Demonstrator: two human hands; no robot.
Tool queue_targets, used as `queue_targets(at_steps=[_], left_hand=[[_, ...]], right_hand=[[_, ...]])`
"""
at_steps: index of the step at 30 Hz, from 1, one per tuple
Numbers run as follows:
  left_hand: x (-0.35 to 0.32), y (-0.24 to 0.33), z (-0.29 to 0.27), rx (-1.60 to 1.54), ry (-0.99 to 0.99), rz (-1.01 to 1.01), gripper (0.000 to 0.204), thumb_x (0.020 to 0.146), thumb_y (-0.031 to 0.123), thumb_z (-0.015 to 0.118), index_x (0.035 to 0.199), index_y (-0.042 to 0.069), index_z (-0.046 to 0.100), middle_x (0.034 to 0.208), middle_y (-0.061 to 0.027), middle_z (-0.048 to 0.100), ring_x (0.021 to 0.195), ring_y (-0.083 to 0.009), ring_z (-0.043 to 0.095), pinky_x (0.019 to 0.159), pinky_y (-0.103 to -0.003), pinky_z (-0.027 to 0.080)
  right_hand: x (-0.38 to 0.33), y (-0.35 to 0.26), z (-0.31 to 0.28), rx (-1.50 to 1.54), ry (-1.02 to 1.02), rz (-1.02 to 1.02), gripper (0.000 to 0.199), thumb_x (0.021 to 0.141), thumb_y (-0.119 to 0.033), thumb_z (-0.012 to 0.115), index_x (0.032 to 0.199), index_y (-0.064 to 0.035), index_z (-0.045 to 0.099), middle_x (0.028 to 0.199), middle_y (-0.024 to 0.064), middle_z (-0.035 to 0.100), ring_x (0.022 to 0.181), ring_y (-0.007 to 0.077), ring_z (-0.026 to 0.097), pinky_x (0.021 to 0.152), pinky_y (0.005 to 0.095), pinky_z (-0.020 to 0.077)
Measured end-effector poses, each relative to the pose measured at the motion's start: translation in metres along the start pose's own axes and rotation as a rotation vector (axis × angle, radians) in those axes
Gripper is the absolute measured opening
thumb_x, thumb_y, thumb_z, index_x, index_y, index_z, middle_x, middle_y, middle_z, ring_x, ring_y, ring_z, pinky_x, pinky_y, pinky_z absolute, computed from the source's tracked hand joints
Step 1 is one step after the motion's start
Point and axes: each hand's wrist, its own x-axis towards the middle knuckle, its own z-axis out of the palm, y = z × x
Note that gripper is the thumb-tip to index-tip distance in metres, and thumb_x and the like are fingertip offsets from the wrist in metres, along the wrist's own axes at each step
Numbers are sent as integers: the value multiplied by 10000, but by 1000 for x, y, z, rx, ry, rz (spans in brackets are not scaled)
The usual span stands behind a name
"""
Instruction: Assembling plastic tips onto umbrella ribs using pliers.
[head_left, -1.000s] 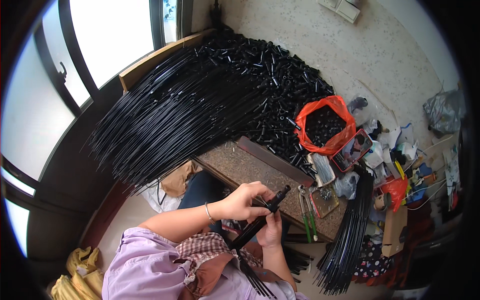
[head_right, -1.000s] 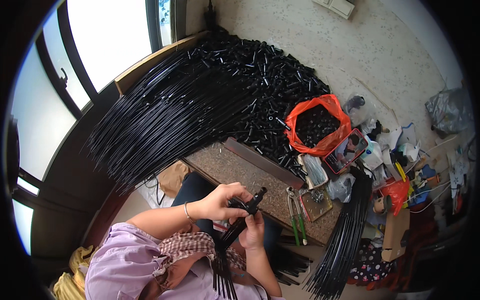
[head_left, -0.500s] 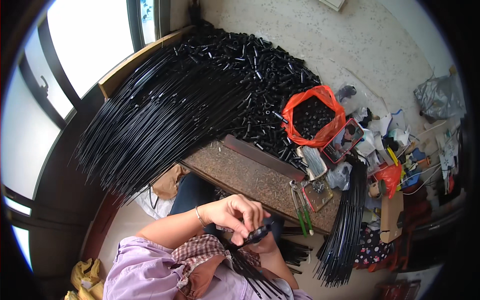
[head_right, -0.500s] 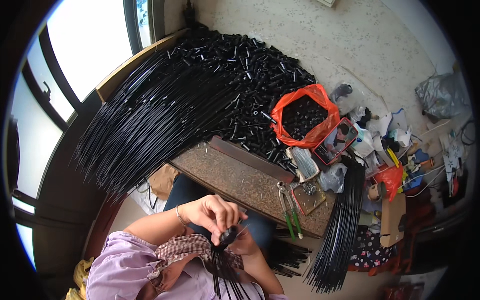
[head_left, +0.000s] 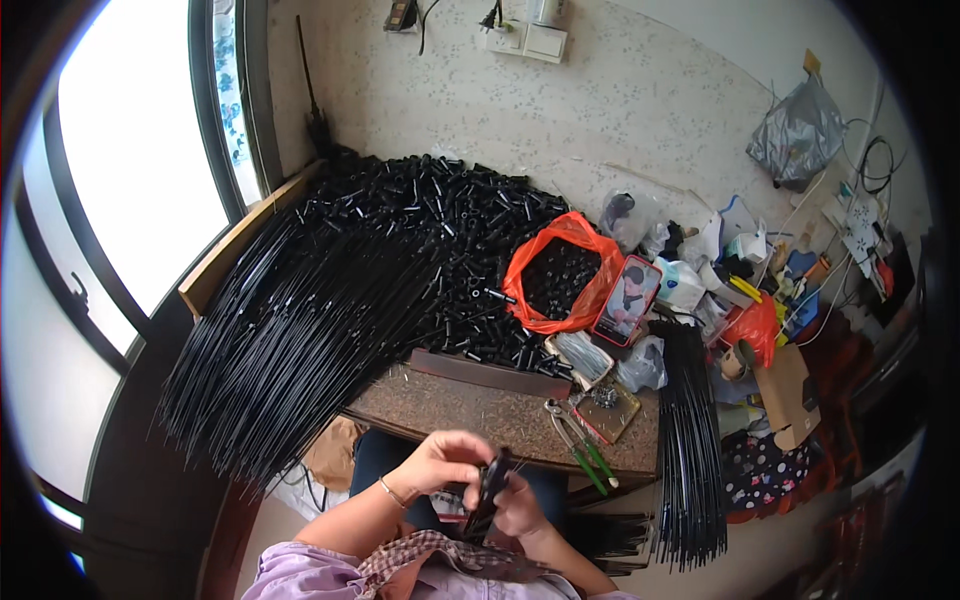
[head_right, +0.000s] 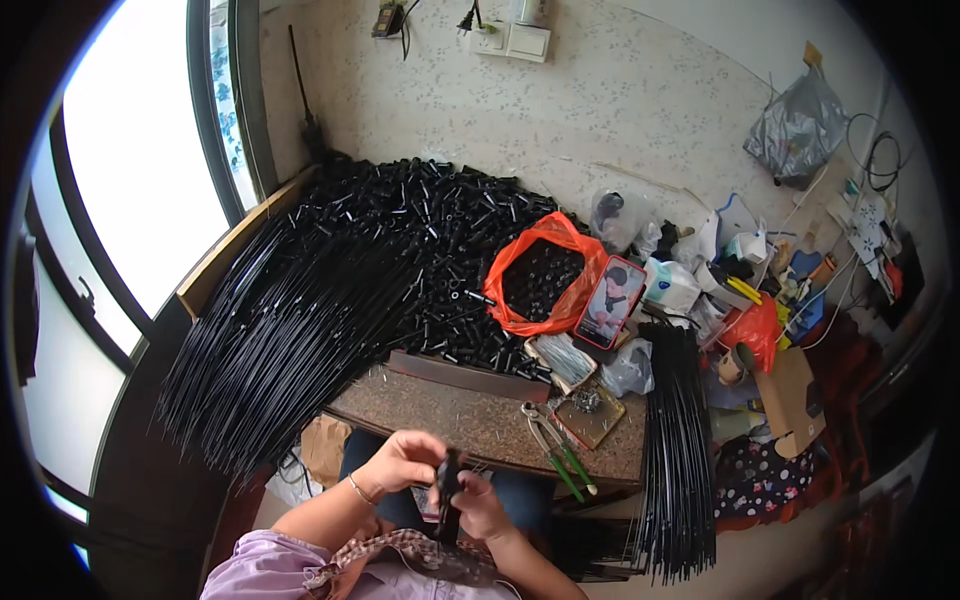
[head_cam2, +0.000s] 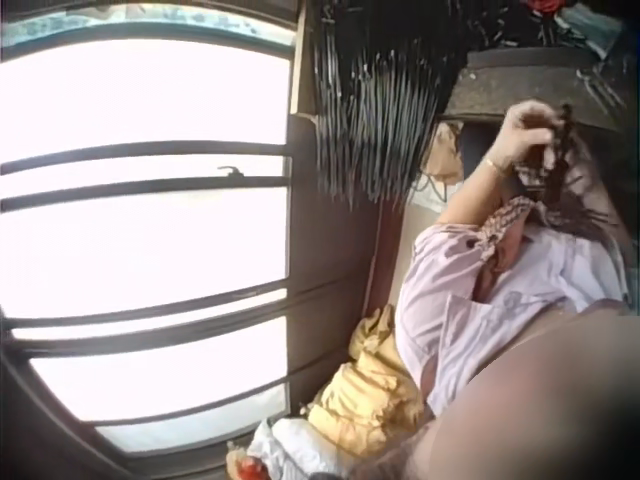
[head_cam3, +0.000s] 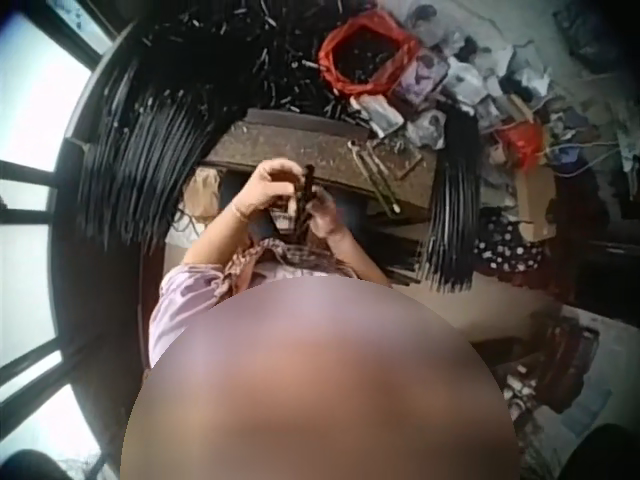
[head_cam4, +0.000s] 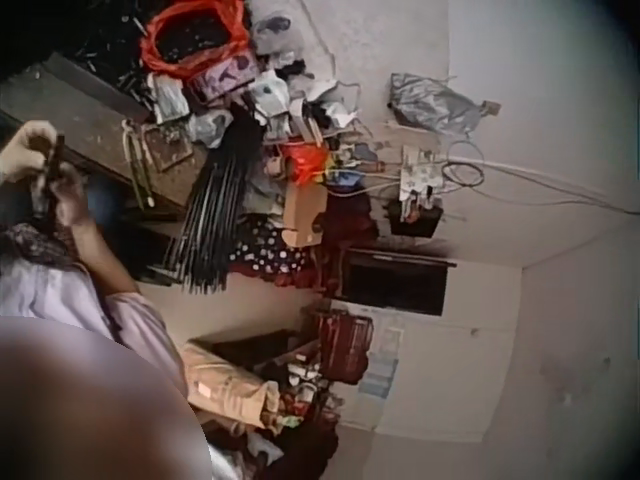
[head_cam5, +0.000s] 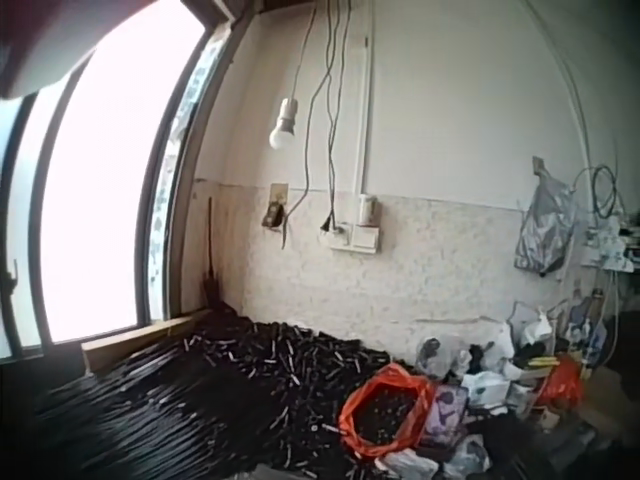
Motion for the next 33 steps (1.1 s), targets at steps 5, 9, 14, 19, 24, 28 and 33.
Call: queue_targets(at_steps=[5,9,14,19,24,28,33], left_hand=[[10,10,19,444,-62,452,1014,580,484,777,1338,33,276,1285,-114,399,1162,-209,408,976,-363,316],[15,12,40,972,300,538,387,649,187,774,947,12,599,837,-82,594,710,-163,579,664,-259,467],[3,28,25,845,190,421,283,644,109,782,844,24,601,739,-13,572,705,-77,515,606,-230,419],[3,28,9,633,-20,392,307,590,169,808,763,20,602,678,-46,554,701,-178,524,622,-295,408],[3,26,2,604,-91,354,276,624,132,783,802,15,607,783,-53,597,717,-145,530,638,-279,415],[2,18,9,615,202,333,285,707,99,727,942,-10,607,863,-37,600,810,-83,532,730,-239,432],[1,15,7,742,235,368,287,708,125,721,935,-7,607,856,-71,605,787,-116,550,724,-248,431]], right_hand=[[21,11,0,-161,685,-412,189,829,-81,590,1000,-25,533,899,17,575,808,75,513,699,218,409],[14,23,4,-397,626,-545,208,810,-44,608,1007,-4,554,927,10,577,771,51,497,648,200,401],[13,-5,12,-646,352,-331,166,782,-3,634,942,24,599,930,31,598,756,64,555,640,180,441],[14,-20,1,-315,65,-33,210,704,75,675,891,19,596,840,54,628,783,109,603,691,212,492],[21,-19,-5,-321,-72,97,187,703,68,681,846,-4,584,825,48,627,704,102,597,634,214,490],[22,-5,16,-761,404,-295,126,742,-35,687,782,-6,571,724,56,622,602,99,582,549,224,463],[24,1,25,-1175,585,-503,191,738,-110,711,721,-10,549,646,67,603,589,89,573,537,241,452]])
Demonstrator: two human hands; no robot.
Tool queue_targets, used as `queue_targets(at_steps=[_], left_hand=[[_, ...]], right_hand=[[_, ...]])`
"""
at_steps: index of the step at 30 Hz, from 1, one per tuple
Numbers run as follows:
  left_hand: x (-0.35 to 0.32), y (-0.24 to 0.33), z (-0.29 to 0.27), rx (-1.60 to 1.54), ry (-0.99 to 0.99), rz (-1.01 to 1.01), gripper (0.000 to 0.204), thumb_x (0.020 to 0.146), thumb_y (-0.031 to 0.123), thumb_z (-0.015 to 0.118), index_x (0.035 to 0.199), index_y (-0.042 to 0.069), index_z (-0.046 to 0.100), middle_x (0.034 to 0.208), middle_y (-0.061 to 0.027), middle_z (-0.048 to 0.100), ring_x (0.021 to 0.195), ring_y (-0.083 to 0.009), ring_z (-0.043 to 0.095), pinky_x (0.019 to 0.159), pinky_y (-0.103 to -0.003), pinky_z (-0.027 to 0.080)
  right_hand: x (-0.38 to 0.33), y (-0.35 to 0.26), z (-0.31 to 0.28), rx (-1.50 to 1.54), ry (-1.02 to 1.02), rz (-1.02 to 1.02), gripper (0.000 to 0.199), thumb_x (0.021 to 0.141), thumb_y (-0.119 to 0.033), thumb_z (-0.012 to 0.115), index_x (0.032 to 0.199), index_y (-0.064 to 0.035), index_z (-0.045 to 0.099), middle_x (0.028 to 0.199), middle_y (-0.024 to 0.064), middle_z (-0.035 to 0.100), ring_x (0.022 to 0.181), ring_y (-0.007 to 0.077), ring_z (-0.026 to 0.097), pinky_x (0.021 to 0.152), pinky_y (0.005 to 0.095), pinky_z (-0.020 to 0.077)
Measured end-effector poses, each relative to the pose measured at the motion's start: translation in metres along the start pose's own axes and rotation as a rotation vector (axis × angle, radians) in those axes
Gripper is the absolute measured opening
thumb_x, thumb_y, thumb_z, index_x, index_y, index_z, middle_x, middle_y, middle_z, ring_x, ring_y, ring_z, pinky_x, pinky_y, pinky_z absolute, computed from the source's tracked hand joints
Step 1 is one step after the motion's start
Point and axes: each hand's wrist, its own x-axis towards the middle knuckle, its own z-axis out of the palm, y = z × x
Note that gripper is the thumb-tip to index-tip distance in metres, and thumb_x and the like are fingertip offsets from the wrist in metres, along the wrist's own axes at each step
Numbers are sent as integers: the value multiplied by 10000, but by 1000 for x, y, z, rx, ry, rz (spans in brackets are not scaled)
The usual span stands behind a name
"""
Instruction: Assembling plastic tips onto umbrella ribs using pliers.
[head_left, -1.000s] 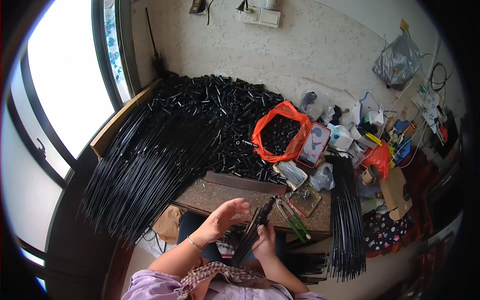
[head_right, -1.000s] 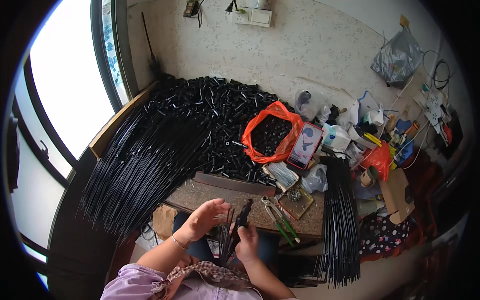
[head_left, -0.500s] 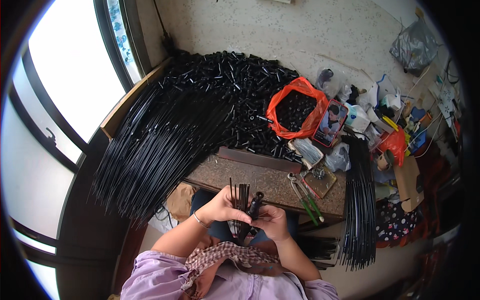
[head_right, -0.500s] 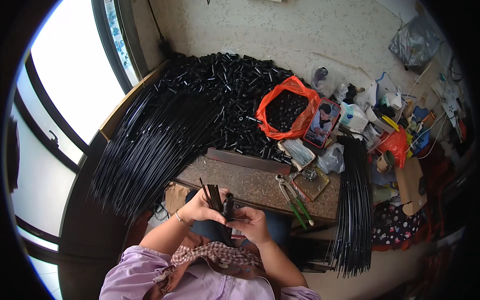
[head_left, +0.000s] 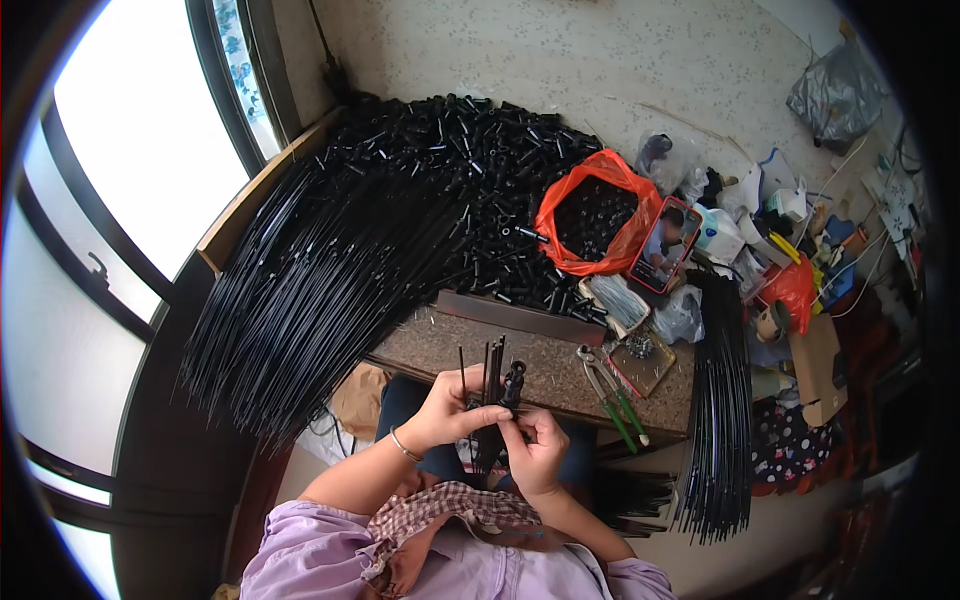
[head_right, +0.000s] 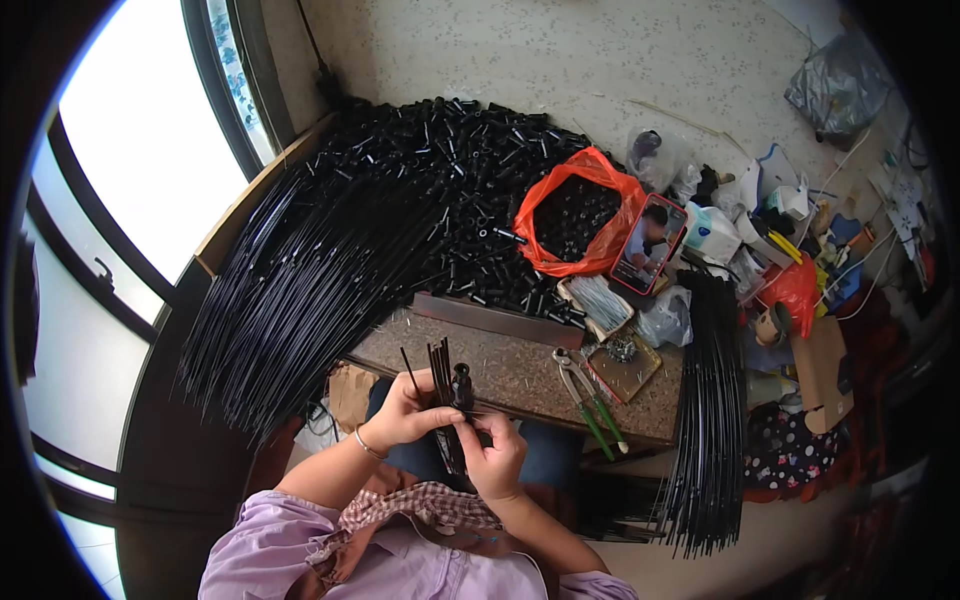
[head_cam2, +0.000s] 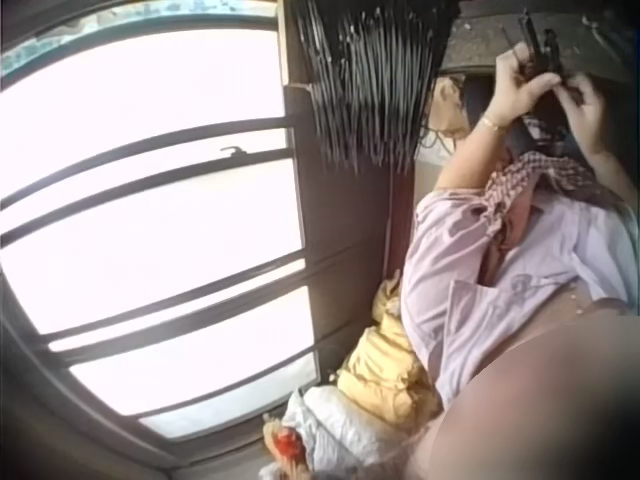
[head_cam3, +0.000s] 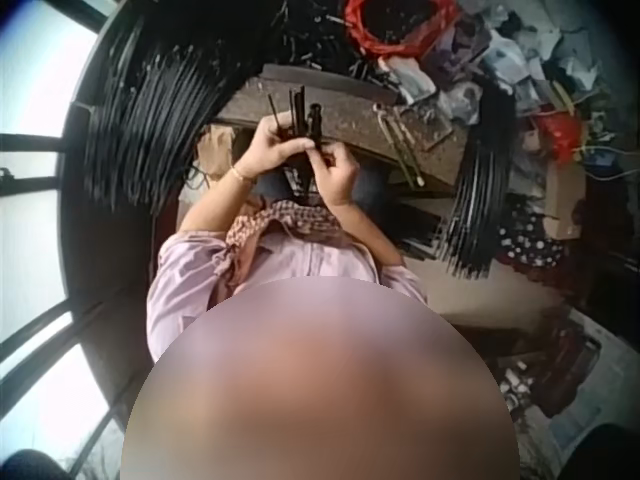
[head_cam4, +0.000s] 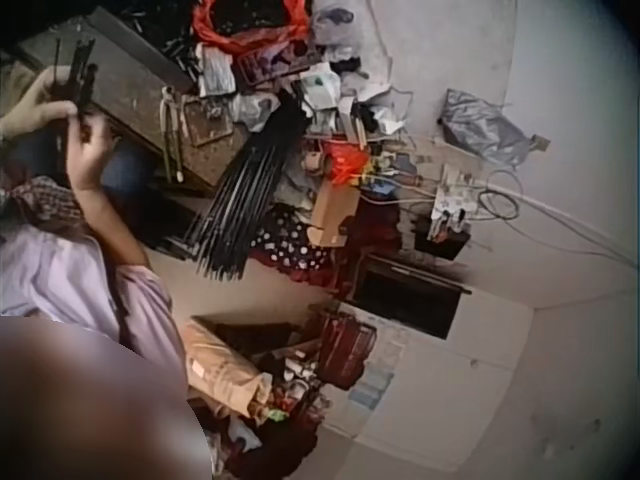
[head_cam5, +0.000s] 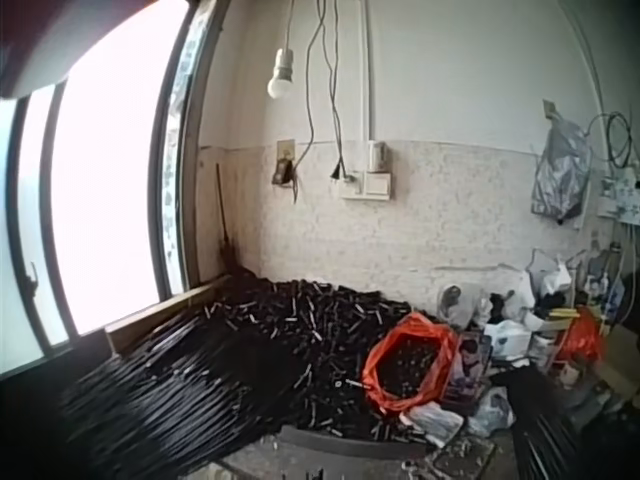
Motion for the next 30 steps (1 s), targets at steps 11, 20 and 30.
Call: queue_targets(at_steps=[11,20,30], left_hand=[[3,-6,-17,-353,-449,88,303,675,163,753,868,-34,628,876,-103,602,795,-184,546,723,-291,427],[-1,-6,7,429,-127,244,621,687,169,730,1169,4,375,906,-128,549,866,-295,562,763,-336,453],[-3,-16,18,36,16,-85,175,734,-50,564,892,10,519,887,-64,567,795,-156,531,754,-311,443]], right_hand=[[27,27,-21,865,-764,497,208,637,94,718,722,-28,571,725,25,614,687,91,588,618,208,475],[20,2,-3,509,-226,398,267,696,-16,728,858,-21,516,773,17,589,693,79,558,627,217,462],[11,10,6,477,-66,292,300,670,-35,747,870,-35,524,829,18,534,702,77,498,632,204,428]])
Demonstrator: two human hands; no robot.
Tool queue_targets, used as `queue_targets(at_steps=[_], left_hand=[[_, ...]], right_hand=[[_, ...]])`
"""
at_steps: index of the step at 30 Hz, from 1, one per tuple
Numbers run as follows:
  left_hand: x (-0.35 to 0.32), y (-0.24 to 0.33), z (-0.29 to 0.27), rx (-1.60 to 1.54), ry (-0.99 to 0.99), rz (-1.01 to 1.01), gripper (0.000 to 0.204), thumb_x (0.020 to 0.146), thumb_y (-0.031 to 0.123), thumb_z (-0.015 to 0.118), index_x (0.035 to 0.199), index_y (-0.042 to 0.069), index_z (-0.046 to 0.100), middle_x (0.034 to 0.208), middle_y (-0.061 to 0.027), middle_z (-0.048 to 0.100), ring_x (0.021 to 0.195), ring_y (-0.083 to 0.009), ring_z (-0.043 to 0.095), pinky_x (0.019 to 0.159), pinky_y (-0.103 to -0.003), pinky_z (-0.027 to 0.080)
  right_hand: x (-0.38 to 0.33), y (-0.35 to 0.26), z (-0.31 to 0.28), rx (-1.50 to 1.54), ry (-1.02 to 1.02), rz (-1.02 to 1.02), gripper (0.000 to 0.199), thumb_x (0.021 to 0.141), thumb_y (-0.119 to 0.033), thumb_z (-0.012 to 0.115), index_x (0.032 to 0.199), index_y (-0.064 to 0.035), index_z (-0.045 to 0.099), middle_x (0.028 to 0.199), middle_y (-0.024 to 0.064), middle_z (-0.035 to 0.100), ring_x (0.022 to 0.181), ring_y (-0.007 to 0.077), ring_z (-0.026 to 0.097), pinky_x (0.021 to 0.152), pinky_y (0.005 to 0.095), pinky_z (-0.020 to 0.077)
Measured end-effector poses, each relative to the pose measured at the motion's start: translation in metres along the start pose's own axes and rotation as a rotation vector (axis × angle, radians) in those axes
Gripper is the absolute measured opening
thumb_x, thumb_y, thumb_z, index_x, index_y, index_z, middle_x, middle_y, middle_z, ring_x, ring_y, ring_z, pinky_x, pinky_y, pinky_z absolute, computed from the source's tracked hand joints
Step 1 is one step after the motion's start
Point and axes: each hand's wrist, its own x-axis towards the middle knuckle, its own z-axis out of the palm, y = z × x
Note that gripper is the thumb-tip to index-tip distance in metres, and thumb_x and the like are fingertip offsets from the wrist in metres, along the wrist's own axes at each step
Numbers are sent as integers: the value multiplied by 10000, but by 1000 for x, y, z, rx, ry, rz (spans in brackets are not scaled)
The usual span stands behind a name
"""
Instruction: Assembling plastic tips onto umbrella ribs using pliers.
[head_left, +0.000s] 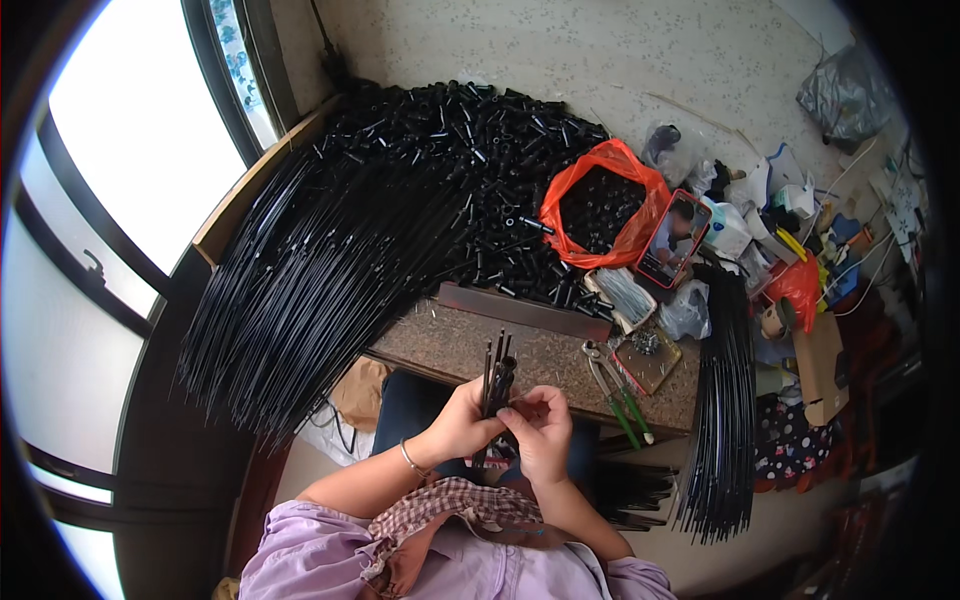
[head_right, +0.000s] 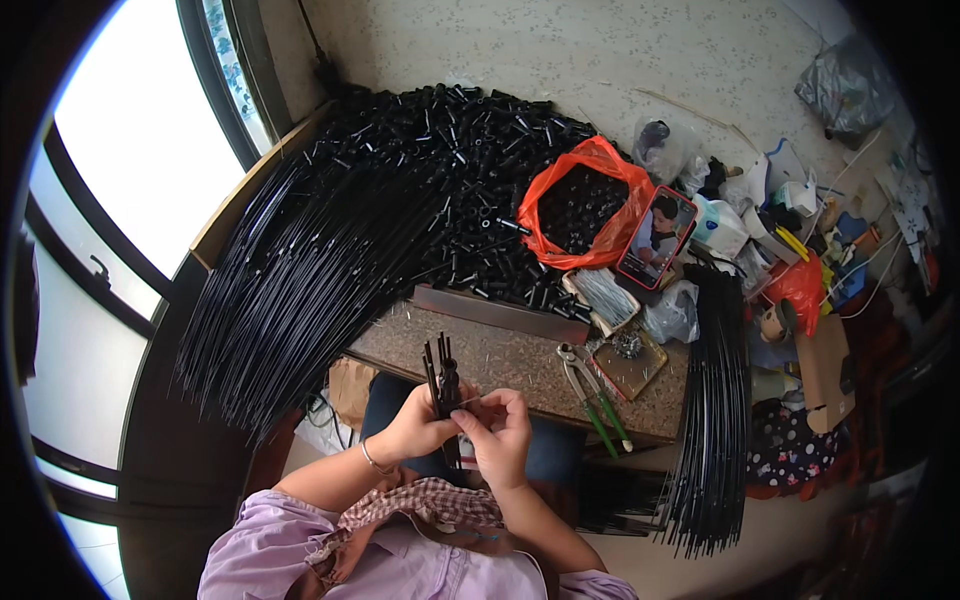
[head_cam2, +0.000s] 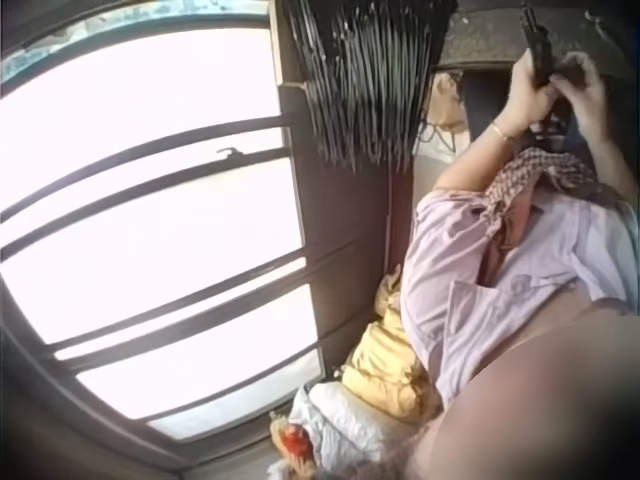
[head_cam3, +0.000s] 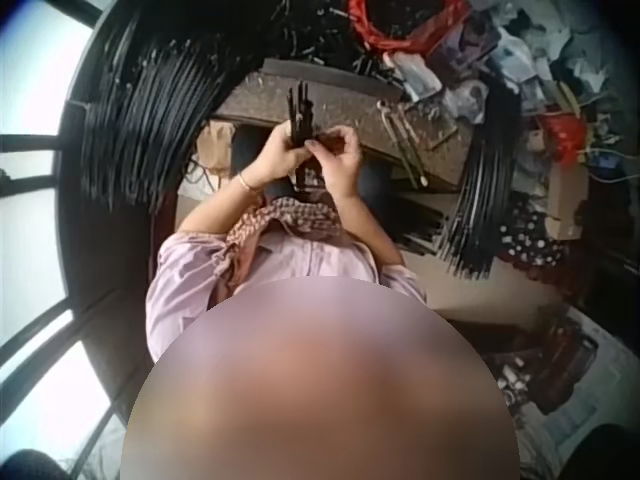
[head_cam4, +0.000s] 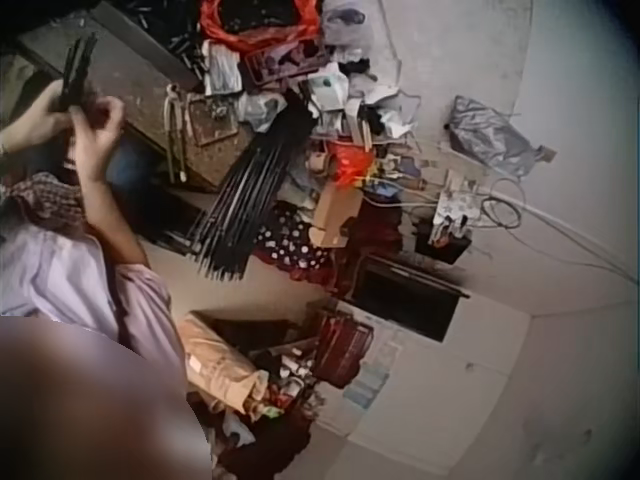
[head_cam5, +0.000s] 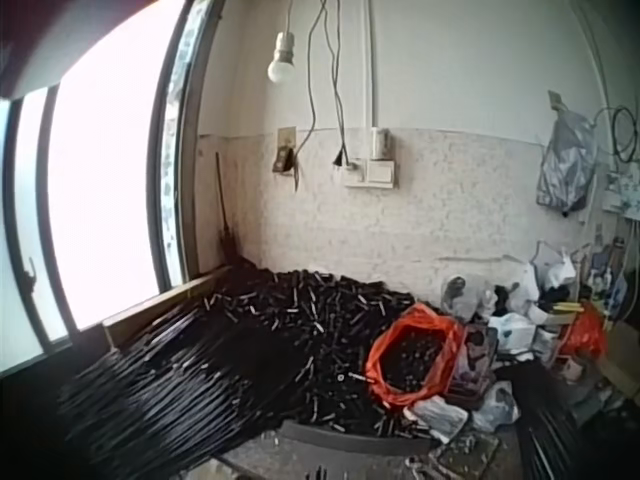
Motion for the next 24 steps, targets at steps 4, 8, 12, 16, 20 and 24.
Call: queue_targets(at_steps=[4,8,12,16,20,24], left_hand=[[-1,-1,5,-95,108,16,153,735,-70,559,869,1,546,836,-50,583,777,-123,540,737,-277,451],[-3,-5,8,-69,89,11,116,739,-71,561,832,-3,561,838,-44,588,793,-102,548,708,-254,460],[-1,-6,6,-186,44,-56,171,792,-24,550,959,2,520,888,-36,583,773,-91,533,666,-228,452],[17,40,5,17,-16,121,191,771,-37,555,960,-21,537,960,-80,588,824,-120,536,700,-241,453],[20,99,-5,-108,-267,164,190,770,13,642,880,-14,489,919,-115,580,953,-204,562,796,-324,451],[9,88,-12,-321,-2,263,177,751,75,682,810,31,522,723,3,501,662,-103,472,581,-256,385]], right_hand=[[20,-9,-5,212,-175,335,462,630,-44,780,925,-63,424,849,4,513,734,62,473,677,197,428],[29,-12,-17,-55,-243,196,571,591,-107,812,1044,-54,469,845,-10,485,698,53,434,617,190,404],[28,-26,-8,-408,-141,-316,281,609,-106,776,835,-52,618,791,48,513,621,148,489,559,255,397],[16,-62,-3,-543,-68,-451,158,634,-47,737,750,-54,630,673,57,523,637,219,518,585,301,432],[8,-114,-19,-729,-211,-976,183,668,-16,684,846,-34,645,805,70,584,662,220,543,585,299,447],[10,-77,-83,-1060,-30,-710,247,675,-63,691,910,-19,629,846,99,581,759,279,554,676,353,462]])
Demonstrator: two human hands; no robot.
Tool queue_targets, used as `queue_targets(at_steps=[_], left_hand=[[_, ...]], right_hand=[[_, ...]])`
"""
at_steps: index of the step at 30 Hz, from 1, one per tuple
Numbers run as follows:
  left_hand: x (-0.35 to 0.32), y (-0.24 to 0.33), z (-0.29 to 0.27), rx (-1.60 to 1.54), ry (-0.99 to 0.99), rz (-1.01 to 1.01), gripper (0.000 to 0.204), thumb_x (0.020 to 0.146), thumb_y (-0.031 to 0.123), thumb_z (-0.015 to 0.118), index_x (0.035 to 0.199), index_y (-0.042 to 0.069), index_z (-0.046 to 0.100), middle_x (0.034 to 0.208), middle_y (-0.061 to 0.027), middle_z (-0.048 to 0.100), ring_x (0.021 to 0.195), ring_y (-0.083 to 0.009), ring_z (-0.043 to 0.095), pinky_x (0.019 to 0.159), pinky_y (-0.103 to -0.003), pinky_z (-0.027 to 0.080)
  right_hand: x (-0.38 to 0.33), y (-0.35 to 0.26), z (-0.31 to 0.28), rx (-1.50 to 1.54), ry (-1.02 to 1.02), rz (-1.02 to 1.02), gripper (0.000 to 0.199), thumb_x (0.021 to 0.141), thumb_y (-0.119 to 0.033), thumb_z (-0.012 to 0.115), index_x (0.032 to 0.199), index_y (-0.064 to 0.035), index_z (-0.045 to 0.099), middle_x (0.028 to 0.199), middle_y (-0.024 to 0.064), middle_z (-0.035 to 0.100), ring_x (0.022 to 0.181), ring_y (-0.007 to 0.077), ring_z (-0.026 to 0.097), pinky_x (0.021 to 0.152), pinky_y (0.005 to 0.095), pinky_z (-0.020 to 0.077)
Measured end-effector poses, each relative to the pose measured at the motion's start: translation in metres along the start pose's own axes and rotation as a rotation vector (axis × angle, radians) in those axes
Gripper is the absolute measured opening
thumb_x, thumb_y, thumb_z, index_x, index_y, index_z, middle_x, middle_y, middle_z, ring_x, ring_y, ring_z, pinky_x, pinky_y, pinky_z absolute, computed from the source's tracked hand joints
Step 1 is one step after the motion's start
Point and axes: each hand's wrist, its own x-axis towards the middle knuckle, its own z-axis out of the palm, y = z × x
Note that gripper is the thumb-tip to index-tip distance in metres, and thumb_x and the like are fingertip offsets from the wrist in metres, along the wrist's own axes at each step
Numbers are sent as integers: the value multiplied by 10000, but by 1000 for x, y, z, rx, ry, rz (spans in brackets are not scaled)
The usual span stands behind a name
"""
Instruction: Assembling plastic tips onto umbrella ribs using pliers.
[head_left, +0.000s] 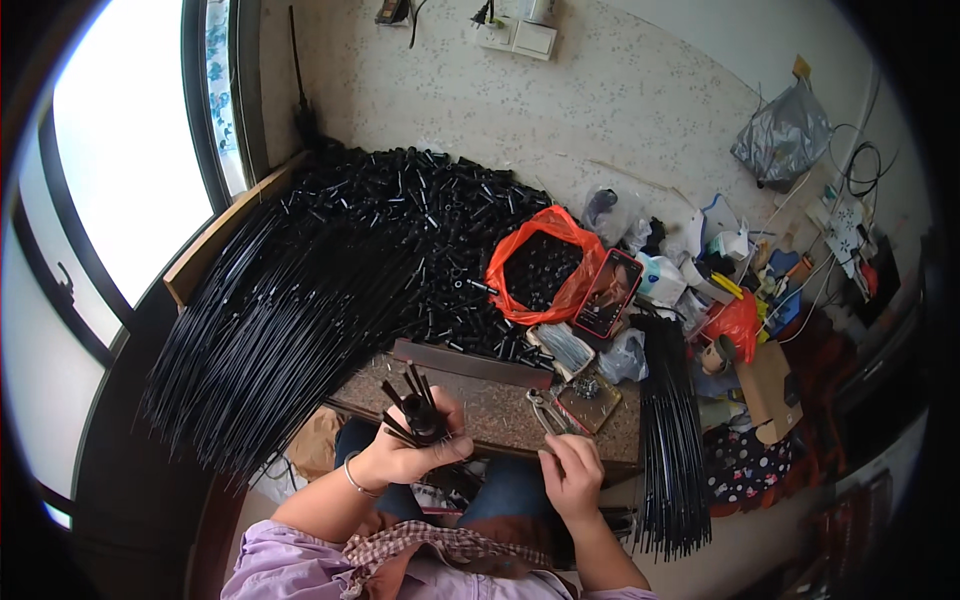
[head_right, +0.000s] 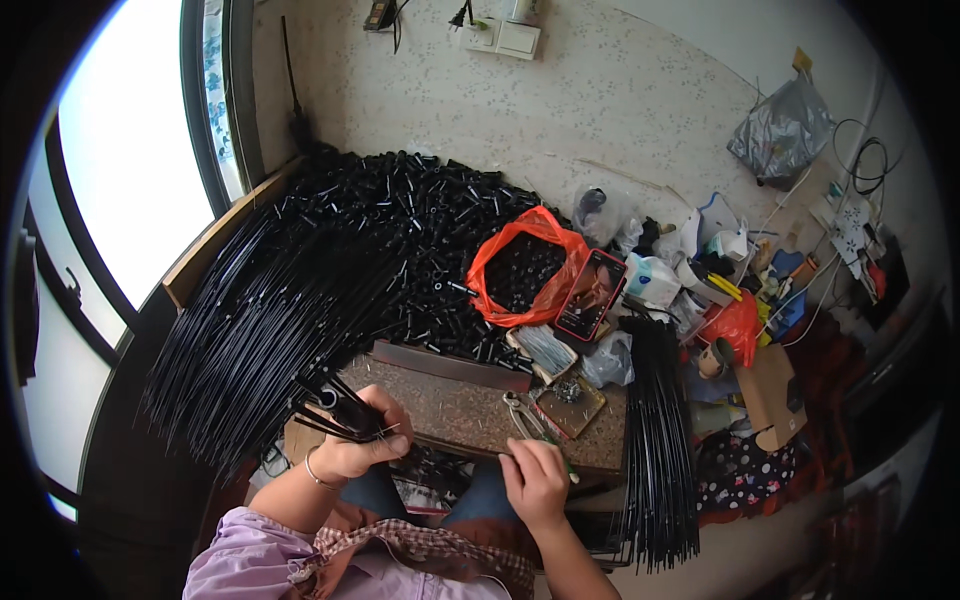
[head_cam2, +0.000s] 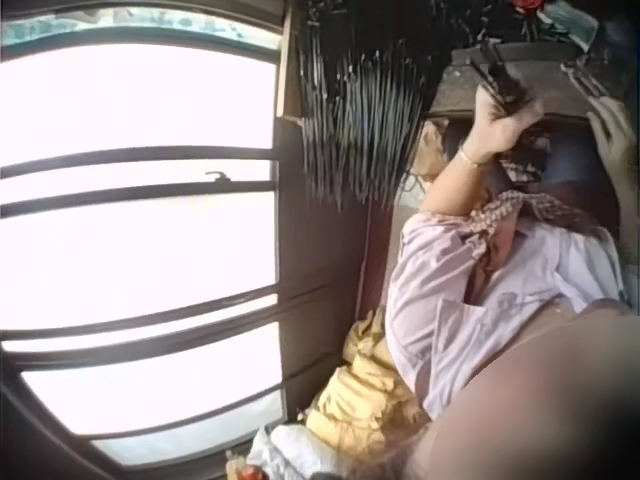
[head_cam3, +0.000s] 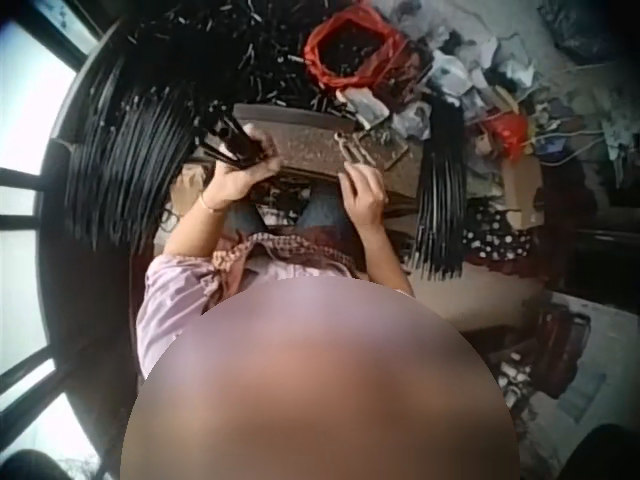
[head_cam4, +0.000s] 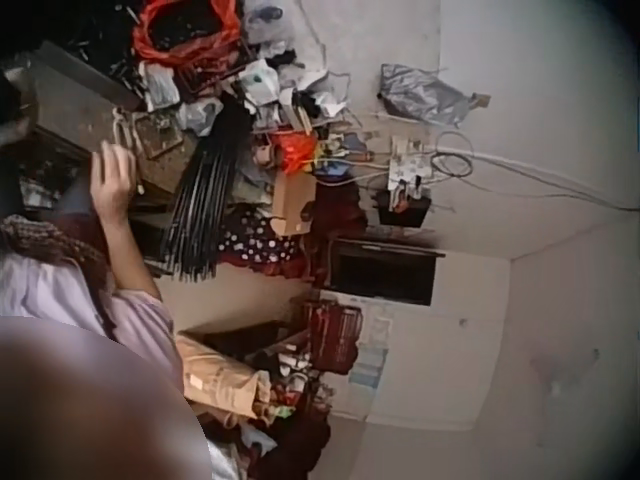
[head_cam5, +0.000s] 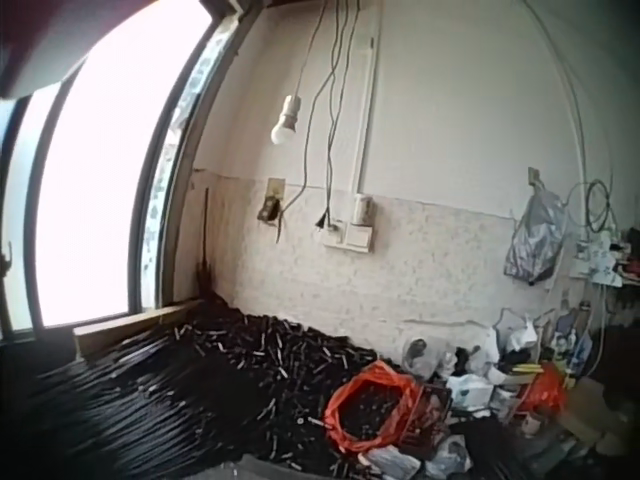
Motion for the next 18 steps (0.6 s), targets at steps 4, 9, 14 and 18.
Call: queue_targets(at_steps=[4,9,14,18], left_hand=[[3,-8,9,118,147,-55,154,760,62,670,829,38,534,696,21,522,643,-48,461,578,-212,388],[18,7,20,451,-48,9,351,712,57,722,1012,39,541,641,63,450,587,-23,421,531,-180,347],[25,7,-7,277,-41,44,905,546,216,854,1285,43,362,935,4,581,604,-35,414,533,-189,391],[28,8,-14,335,79,182,997,479,308,875,1283,17,362,1046,-11,547,771,-65,479,690,-195,408]], right_hand=[[-57,33,13,-710,-517,324,480,709,-128,658,1148,-40,486,1195,153,415,1096,322,398,864,403,385],[-56,51,17,270,-548,934,332,726,-47,594,1051,-50,525,1103,122,460,948,235,493,729,357,437],[-16,-17,-20,1071,-357,853,187,713,-33,595,898,-56,576,993,106,500,868,174,526,622,282,447],[22,-50,-53,146,-275,-10,164,605,-181,705,667,-95,581,978,71,489,948,308,454,825,417,360]])
